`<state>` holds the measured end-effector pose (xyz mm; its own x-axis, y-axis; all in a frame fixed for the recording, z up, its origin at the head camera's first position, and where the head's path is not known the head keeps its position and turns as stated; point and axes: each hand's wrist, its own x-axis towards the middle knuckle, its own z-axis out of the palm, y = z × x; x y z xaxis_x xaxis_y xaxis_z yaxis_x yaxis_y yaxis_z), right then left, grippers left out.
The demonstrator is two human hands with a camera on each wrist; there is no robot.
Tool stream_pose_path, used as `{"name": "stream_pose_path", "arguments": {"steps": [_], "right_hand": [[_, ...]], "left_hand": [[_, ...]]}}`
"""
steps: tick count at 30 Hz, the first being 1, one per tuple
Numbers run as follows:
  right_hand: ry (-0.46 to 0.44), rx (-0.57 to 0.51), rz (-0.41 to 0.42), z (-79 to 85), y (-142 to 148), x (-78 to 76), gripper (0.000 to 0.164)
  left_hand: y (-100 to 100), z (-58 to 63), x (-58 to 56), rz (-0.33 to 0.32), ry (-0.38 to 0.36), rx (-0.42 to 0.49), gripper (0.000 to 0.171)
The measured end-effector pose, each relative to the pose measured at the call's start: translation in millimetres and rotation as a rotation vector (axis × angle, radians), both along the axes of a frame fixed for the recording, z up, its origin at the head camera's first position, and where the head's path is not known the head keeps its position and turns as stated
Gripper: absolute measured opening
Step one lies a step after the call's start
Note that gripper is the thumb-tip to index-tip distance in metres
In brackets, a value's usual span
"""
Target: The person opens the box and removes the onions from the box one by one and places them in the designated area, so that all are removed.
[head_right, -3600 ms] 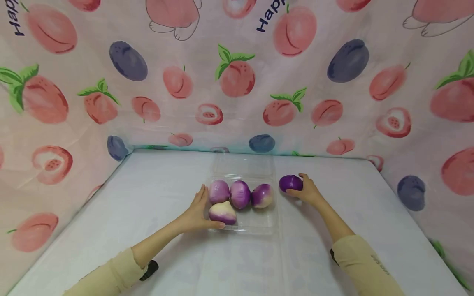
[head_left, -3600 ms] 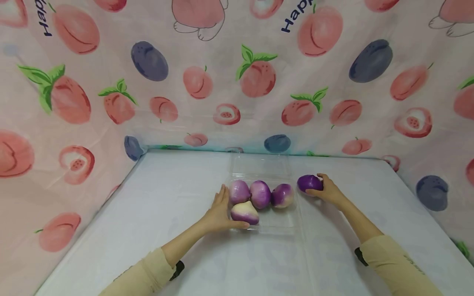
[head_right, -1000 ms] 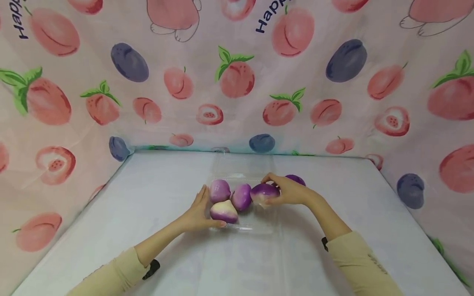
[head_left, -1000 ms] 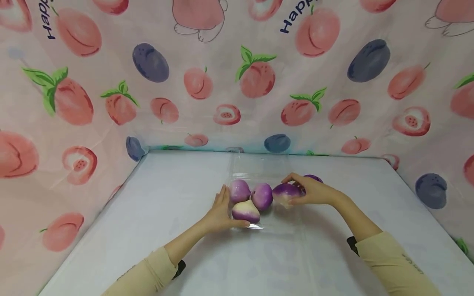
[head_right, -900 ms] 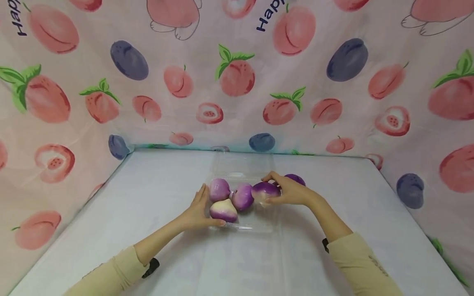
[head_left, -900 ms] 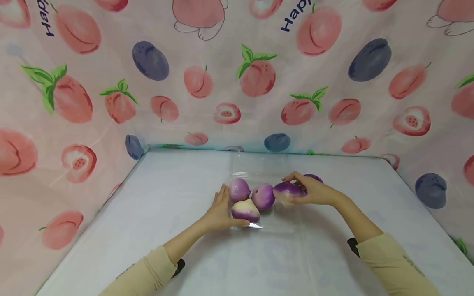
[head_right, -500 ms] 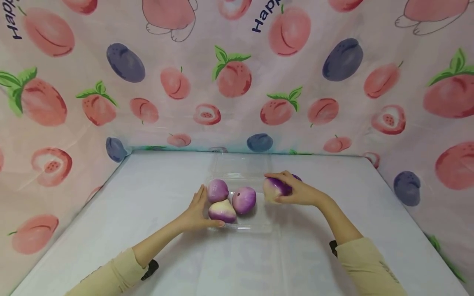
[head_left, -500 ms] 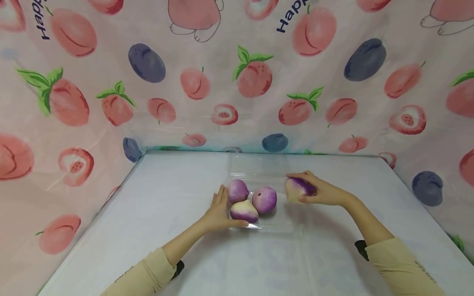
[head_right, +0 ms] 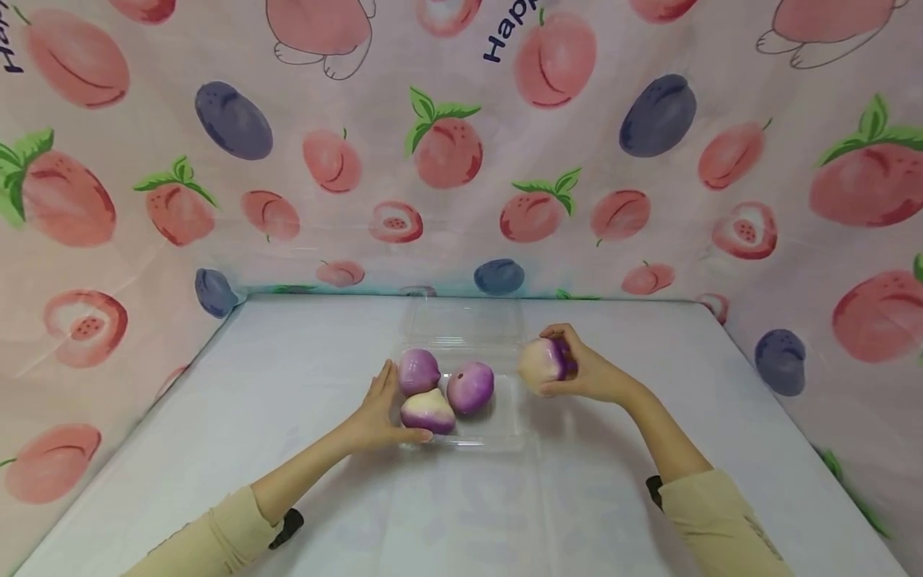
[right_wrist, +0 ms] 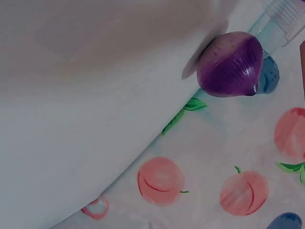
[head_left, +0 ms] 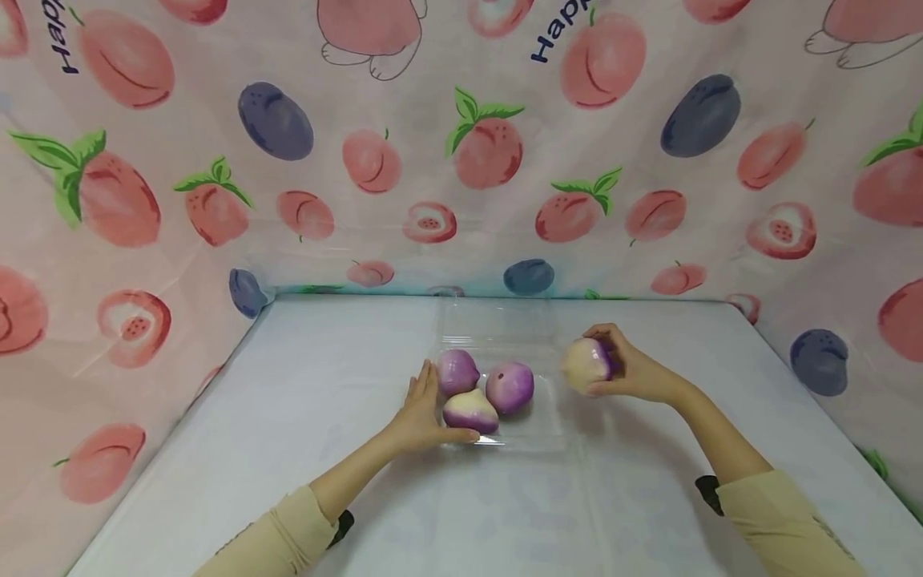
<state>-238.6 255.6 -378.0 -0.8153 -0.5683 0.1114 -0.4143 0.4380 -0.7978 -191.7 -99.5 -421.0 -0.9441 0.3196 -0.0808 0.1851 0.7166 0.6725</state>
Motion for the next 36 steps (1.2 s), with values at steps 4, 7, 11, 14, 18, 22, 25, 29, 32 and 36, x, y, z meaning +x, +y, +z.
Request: {"name": "stream_pose_path", "arguments": {"steps": [4,7,11,14,18,22,25,29,32,36], "right_hand": [[0.014,0.029,-0.022,1.4,3,1.6,0.083],[0.051,0.036,-0.039,1.1,6,3.0,0.080],[0.109,0.058,-0.091,0.4,11,5.2,0.074],[0.141,0.093,-0.148,0.7,16,7.1,0.074],[0.174,0.106,-0.189,0.0,23,9.0,0.073],[0.198,0.089,-0.204,-3.5,29,9.4,0.070],[0.215,0.085,-0.240,-5.8,33,10.1,0.069],[0.249,0.077,-0.285,-8.3,41,12.5,0.069],[0.276,0.062,-0.299,-12.2,46,13.2,0.070],[0.279,0.068,-0.336,-17.4,55,12.2,0.070]], "left_hand": [[-1,0.5,0.0,-0.002,0.008,-0.003,0.127],[-2,1.0,1.0,0.004,0.008,-0.006,0.127],[-2,1.7,2.1,0.009,-0.005,0.007,0.128],[-2,1.5,1.9,0.009,-0.007,0.010,0.128],[0,0.6,1.3,0.006,0.000,-0.001,0.127],[0,1.2,1.9,0.008,0.000,-0.015,0.126],[-2,2.0,1.1,0.016,0.003,-0.023,0.126],[-2,0.9,-0.3,0.011,0.008,-0.020,0.127],[-1,0.6,0.1,0.007,0.004,-0.020,0.127],[-1,1.3,1.4,0.014,0.000,-0.012,0.127]]}}
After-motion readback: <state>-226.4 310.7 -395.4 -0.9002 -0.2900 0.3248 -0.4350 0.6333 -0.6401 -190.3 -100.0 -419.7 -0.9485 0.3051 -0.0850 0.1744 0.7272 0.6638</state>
